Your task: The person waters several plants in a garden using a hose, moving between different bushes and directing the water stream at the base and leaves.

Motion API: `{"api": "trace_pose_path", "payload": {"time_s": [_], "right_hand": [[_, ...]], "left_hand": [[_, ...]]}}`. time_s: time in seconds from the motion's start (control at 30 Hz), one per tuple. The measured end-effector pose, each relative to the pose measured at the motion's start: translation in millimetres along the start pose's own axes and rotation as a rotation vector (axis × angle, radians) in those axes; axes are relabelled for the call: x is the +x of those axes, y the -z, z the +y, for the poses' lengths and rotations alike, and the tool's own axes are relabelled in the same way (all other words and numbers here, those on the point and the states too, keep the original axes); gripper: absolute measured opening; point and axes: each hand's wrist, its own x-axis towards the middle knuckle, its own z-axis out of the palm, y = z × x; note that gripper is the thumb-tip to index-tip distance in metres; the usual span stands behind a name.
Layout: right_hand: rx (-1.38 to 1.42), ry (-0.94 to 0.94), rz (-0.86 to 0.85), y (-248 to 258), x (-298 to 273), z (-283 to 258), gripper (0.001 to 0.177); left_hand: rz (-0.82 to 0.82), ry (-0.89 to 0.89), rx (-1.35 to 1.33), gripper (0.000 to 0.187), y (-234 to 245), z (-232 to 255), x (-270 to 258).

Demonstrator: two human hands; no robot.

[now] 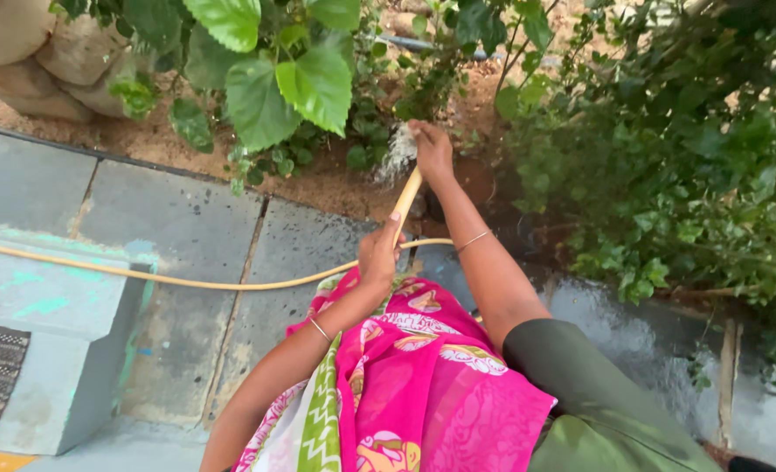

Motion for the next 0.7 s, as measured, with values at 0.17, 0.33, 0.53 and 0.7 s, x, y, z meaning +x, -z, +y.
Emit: {"api": "trace_pose_path", "payload": {"time_s": [0.17,0.33,0.53,0.7], "right_hand": [[0.061,-0.071,-0.016,5,13,14,0.026],[-0.179,-0.214,0.03,32,37,18,0.027],[-0.9,0.255,-0.252,47,74,72,0.026],[-0.822,0.16,-0.243,52,83,92,0.028]], "left_hand": [[-0.028,0.0,-0.012,0.057,-16,3,14],[-0.078,0.018,0.079,0.057,-37,10,28],[-0.126,0.002,0.098,0.054,-63,16,47],[-0.109,0.027,0.171,0.054,-76,13,57]]}}
